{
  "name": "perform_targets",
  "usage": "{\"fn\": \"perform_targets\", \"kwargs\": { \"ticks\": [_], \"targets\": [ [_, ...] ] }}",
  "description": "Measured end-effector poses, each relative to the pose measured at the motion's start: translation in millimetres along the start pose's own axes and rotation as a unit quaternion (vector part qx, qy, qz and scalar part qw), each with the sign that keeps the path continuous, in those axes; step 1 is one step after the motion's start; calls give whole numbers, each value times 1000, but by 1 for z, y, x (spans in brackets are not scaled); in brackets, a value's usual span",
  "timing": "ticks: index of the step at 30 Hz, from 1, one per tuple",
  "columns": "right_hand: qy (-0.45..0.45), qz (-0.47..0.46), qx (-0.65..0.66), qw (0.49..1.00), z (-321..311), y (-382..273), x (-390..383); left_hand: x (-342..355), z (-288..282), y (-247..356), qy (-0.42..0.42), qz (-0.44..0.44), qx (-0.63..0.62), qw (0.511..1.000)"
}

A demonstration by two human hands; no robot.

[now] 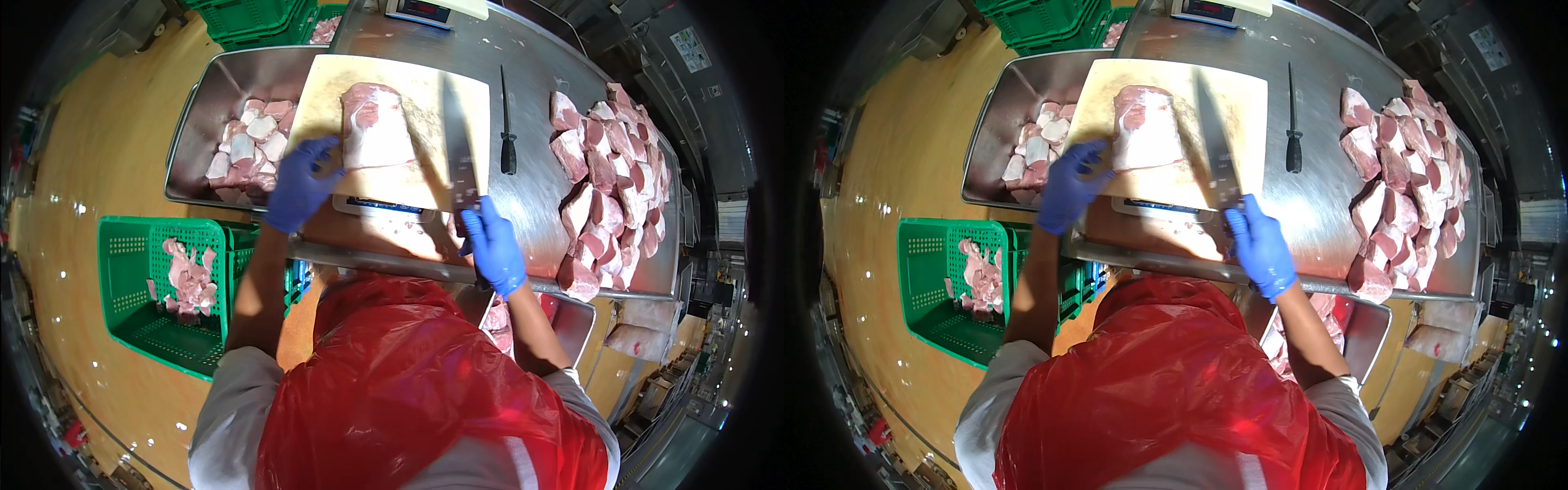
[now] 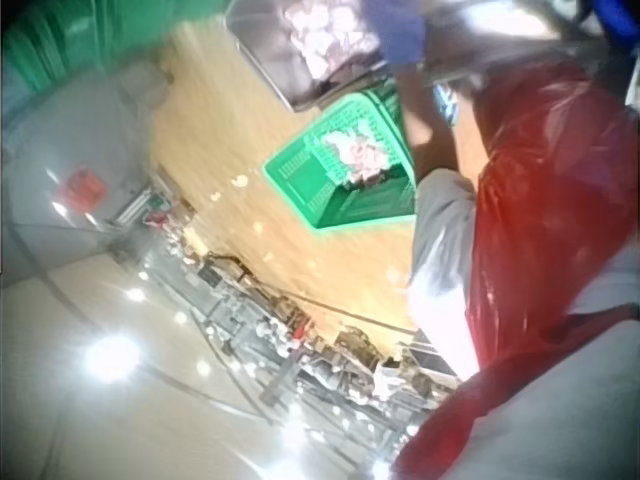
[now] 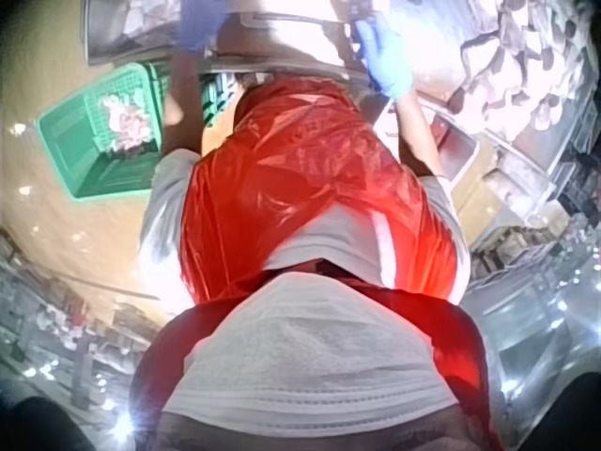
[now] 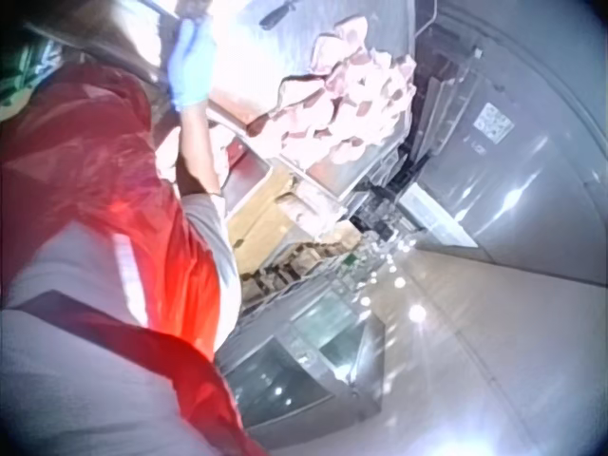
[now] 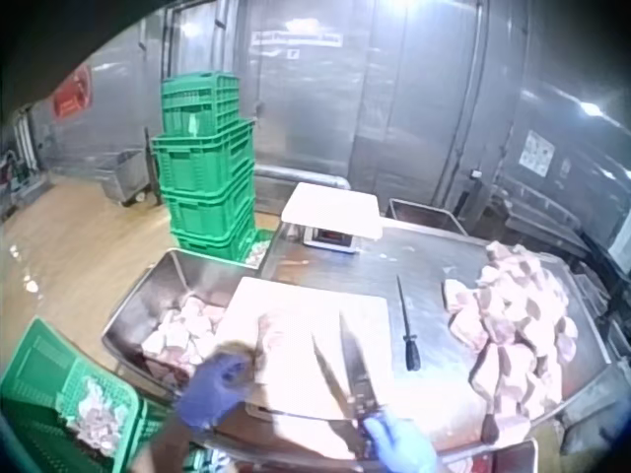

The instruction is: The person puts on blue gloves, then uses a knife to cut large pieces of raw meat on a cutting board. The cut pieces are placed into a metal tray. The person also uses a honing steel to sharpen the knife during the process.

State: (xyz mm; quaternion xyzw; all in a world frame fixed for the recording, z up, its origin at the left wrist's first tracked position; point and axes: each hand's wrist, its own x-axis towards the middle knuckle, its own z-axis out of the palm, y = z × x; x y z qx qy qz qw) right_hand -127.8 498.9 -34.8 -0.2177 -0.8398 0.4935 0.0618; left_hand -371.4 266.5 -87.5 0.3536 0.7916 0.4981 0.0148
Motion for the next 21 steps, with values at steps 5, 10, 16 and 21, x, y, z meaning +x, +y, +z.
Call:
{"fn": "perform_targets", "kwargs": {
  "ticks": [5,10,16,21],
  "targets": [
    [-2,-140,-236,962,75,-33,39,-20,51,-1,123,-44,3,991],
    [-59,-153,-337,927,106,-74,80,-24,62,-7,178,27,100,979],
    [-122,-134,-485,855,43,-34,47,-38,52,-8,190,-2,9,982],
    [-145,-142,-573,794,-48,-9,22,-43,35,2,212,-19,10,977]
  ]
}}
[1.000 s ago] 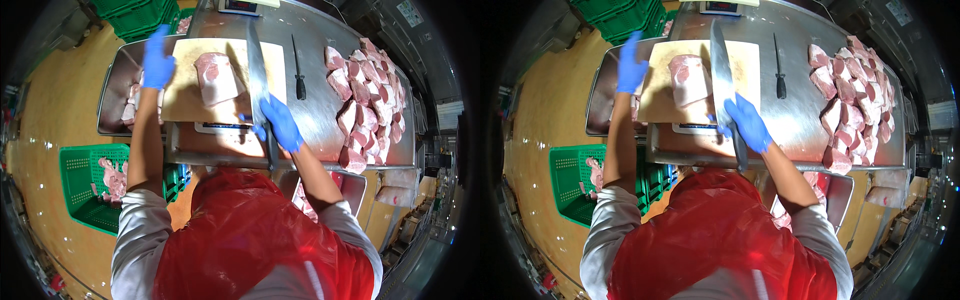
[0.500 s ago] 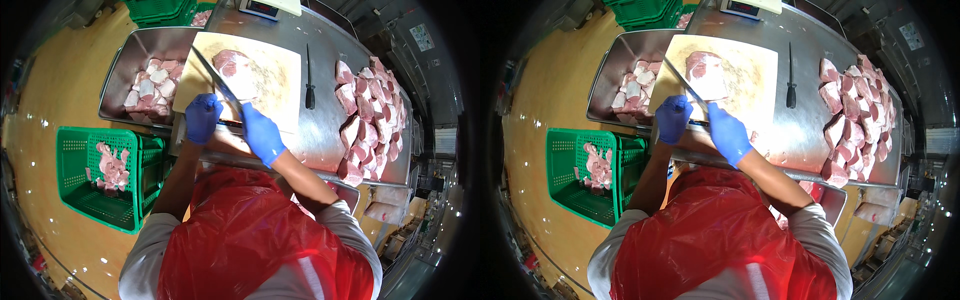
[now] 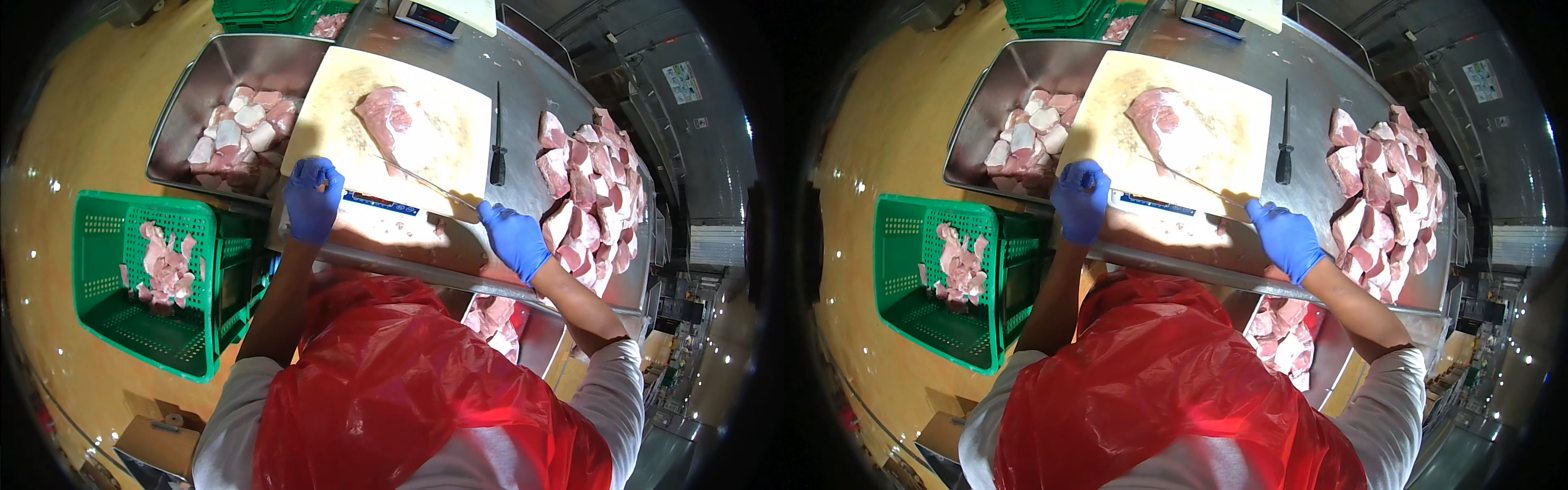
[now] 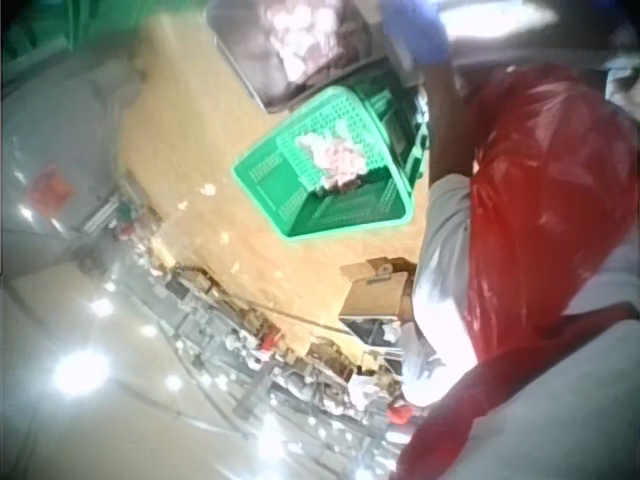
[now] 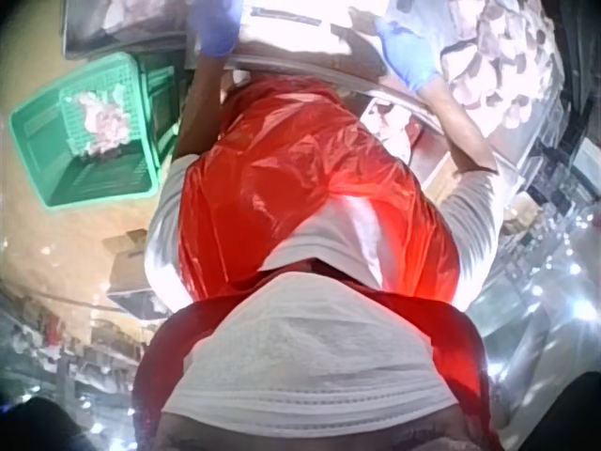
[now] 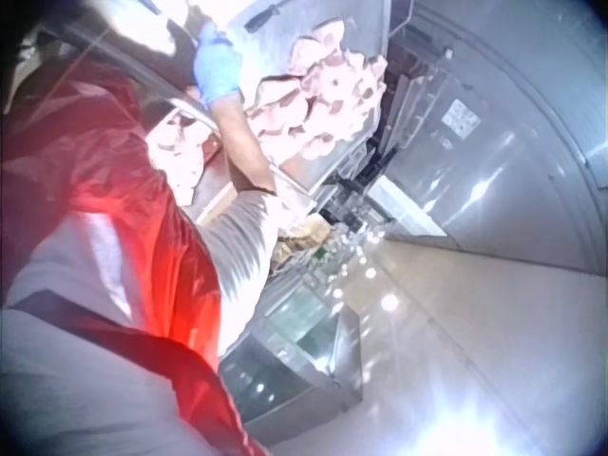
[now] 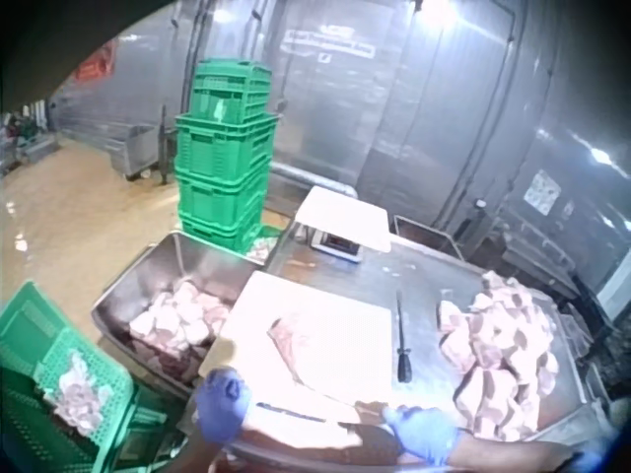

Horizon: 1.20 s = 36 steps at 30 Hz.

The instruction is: The person puts on blue gloves, then uses a knife to cut large pieces of raw meat on a cutting board. The cut pieces are placed into a metal tray. The person also uses a honing steel to sharpen the knife during the process.

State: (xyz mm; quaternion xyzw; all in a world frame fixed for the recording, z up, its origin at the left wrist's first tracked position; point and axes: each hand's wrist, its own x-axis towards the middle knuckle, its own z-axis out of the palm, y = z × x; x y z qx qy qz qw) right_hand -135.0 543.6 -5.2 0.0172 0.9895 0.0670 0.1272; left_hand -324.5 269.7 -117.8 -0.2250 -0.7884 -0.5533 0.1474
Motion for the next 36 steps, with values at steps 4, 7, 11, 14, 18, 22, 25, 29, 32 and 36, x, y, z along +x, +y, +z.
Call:
{"fn": "perform_targets", "kwargs": {
  "ticks": [4,7,11,14,18,22,25,29,32,36],
  "targets": [
    [149,-26,106,983,-4,-3,-1,-19,25,29,2,53,-23,998],
    [220,6,186,958,-10,-24,21,-16,52,51,-26,146,55,987],
    [223,36,248,942,3,-47,47,-15,71,26,-61,141,48,987],
    [162,17,184,969,5,-46,44,-25,65,15,-45,126,-32,991],
    [79,-22,142,986,8,-14,19,-33,56,11,-44,206,35,977],
    [-4,4,72,997,-2,-8,13,-34,52,14,-50,212,20,976],
    [68,-38,126,989,-2,-34,46,-34,54,19,-47,183,1,982],
    [56,-40,132,989,-13,-80,98,-33,51,18,-66,191,12,979],
    [59,-46,127,989,-12,-68,91,-30,34,17,-56,123,32,990],
    [21,-25,66,997,9,15,31,-20,-41,-28,161,1,-28,987]
  ]
}}
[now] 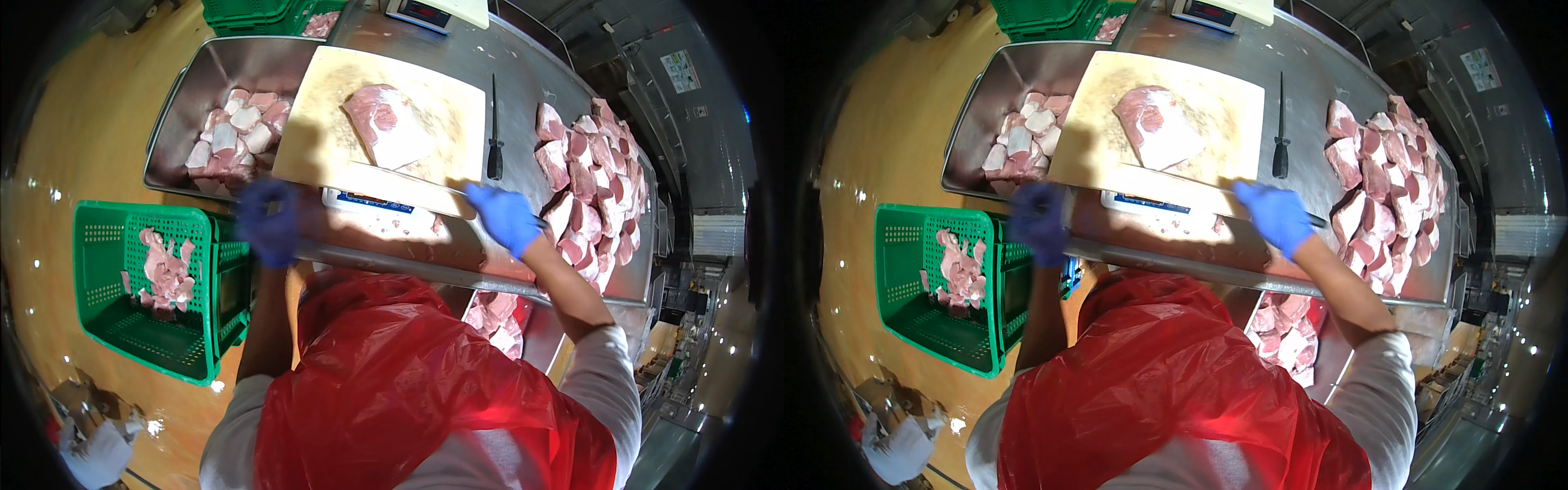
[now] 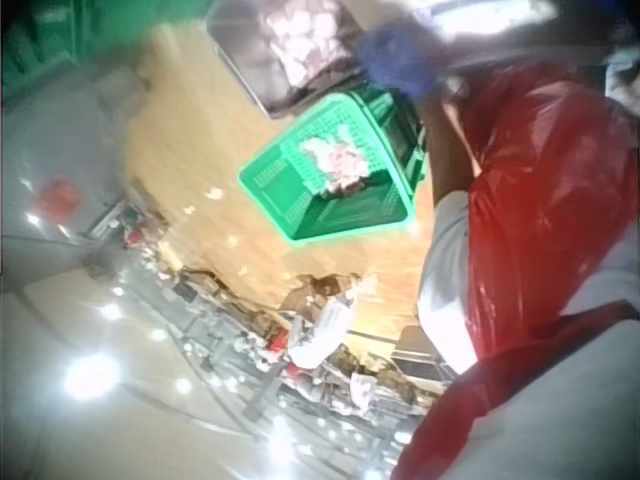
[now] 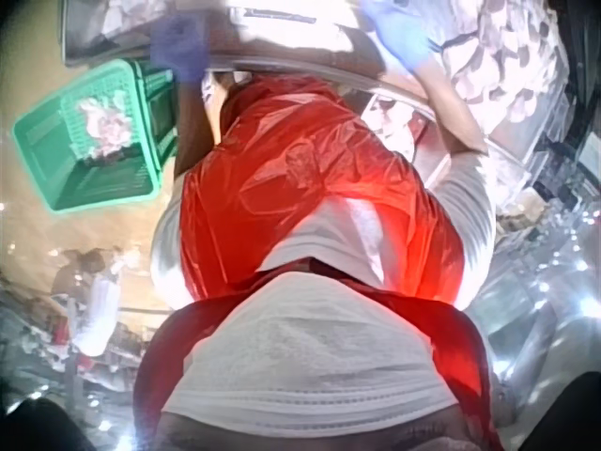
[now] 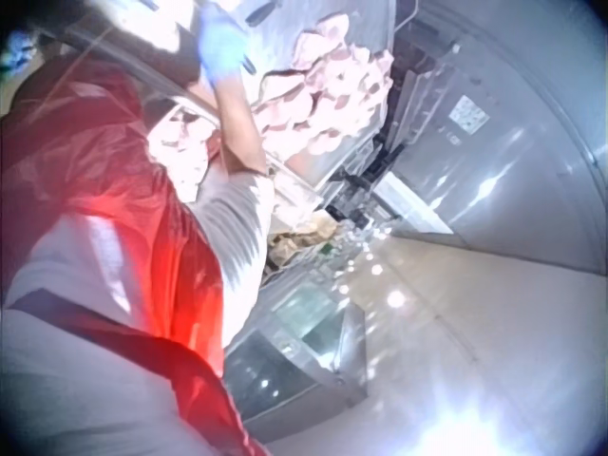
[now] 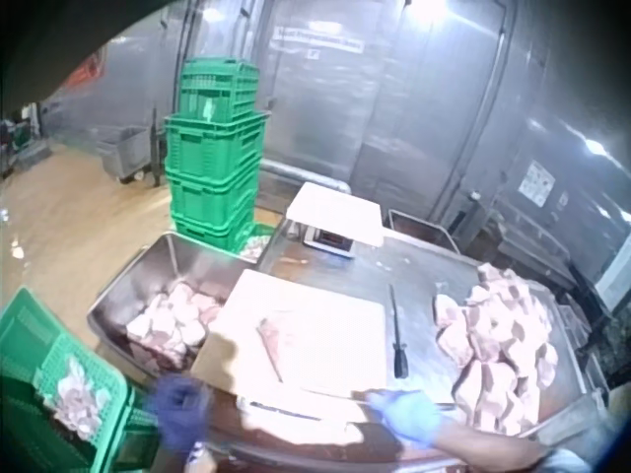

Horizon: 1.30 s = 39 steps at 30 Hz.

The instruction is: The person puts on blue gloves, then uses a knife to cut large pieces of raw meat on a cutting board. The cut pieces are placed into a metal tray. The person also uses a honing steel to sharpen the knife during the process.

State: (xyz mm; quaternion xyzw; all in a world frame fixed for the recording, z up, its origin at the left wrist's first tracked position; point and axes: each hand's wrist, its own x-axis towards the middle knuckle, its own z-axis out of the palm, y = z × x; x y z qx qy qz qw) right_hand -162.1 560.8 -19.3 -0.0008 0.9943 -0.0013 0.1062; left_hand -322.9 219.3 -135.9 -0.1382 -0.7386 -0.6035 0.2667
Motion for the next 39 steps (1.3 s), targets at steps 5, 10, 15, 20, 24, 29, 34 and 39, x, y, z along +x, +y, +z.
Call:
{"fn": "perform_targets", "kwargs": {
  "ticks": [5,10,15,20,24,29,34,39],
  "targets": [
    [20,75,306,949,8,40,-52,67,-251,-80,-3,-44,400,916],
    [181,125,762,609,-3,-28,28,71,-366,-34,41,-145,447,882],
    [160,161,817,530,26,-56,103,77,-342,9,135,-98,396,903],
    [278,-43,840,465,-64,-131,153,101,-274,15,115,-157,171,966],
    [369,-202,754,504,-170,-125,123,125,-187,26,35,-89,88,991],
    [472,100,379,790,-88,-61,19,94,-52,39,-199,26,-3,980],
    [264,394,563,676,95,-64,-145,34,83,125,-431,44,-72,898],
    [308,593,609,428,158,-88,-292,-119,232,203,-638,155,-246,713]
  ]
}}
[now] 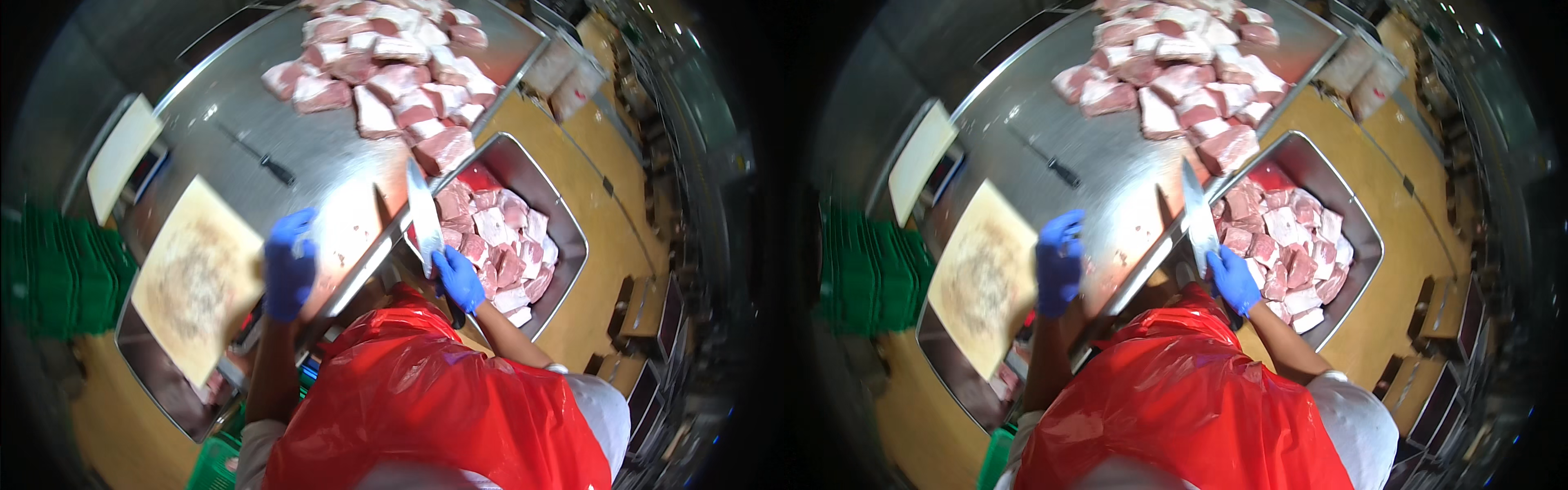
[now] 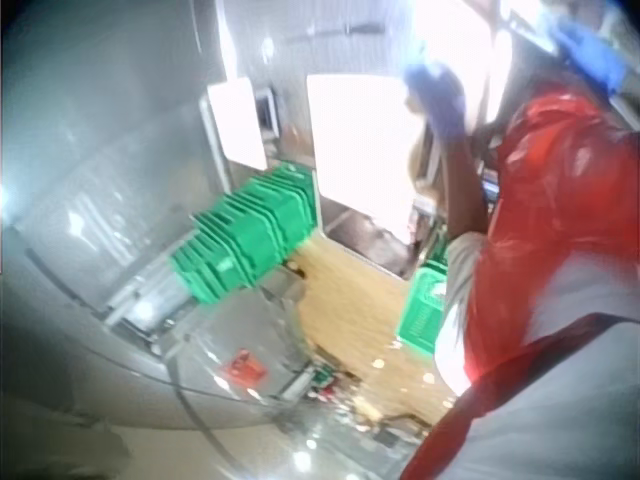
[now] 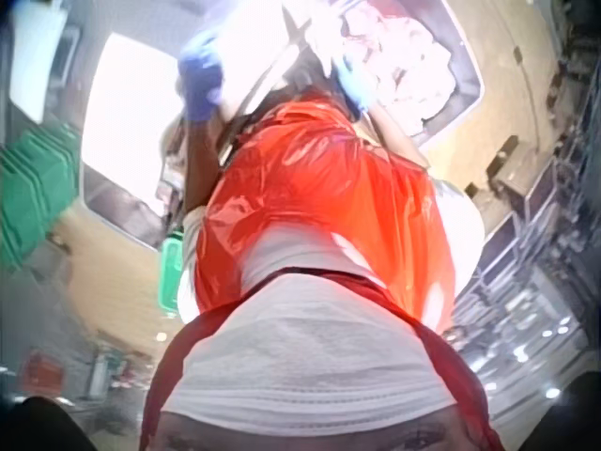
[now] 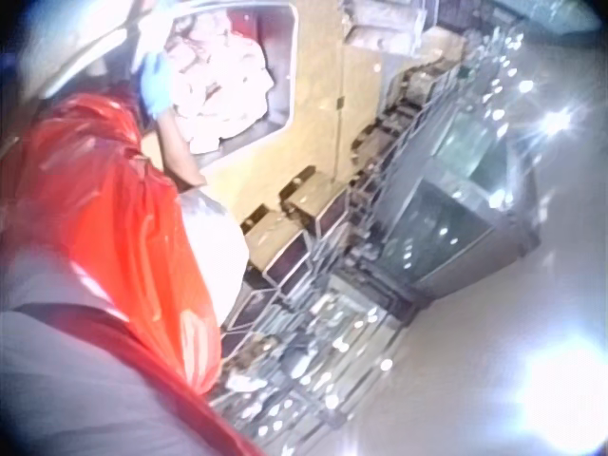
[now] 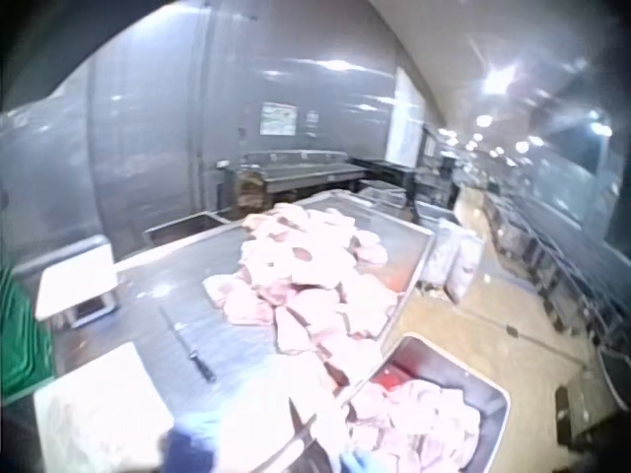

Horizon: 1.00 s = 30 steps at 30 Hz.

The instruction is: The person puts on blue gloves, then uses a knife to cut large pieces of raw meat on a cutting board. The cut pieces are placed into a metal tray. The person also uses a honing steel to sharpen the knife during the process.

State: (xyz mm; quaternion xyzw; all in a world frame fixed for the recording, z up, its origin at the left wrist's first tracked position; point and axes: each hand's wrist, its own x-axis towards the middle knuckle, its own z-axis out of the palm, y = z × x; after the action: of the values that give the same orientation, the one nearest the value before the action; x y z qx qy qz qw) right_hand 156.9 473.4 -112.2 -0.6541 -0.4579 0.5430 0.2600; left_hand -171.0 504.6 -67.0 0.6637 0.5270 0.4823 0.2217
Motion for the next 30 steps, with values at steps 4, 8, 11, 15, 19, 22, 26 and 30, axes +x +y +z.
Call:
{"fn": "perform_targets", "kwargs": {
  "ticks": [4,8,11,15,19,22,26,30],
  "targets": [
    [160,-4,31,987,-74,78,25,87,200,-14,-260,-47,98,960],
    [277,6,30,960,-127,66,20,158,361,-28,-276,-11,314,909],
    [325,23,117,938,-163,118,23,205,423,-19,-286,-57,416,862],
    [339,45,177,923,-198,148,24,229,434,-43,-309,-69,343,884],
    [321,57,196,925,-216,121,39,248,383,-78,-323,-141,113,929],
    [273,30,226,934,-209,123,71,219,328,-132,-333,-335,-159,867],
    [155,-5,240,958,-178,93,115,113,223,-178,-274,-441,-478,709],
    [72,-32,189,979,-127,57,132,13,129,-92,-35,-394,-545,739]
  ]
}}
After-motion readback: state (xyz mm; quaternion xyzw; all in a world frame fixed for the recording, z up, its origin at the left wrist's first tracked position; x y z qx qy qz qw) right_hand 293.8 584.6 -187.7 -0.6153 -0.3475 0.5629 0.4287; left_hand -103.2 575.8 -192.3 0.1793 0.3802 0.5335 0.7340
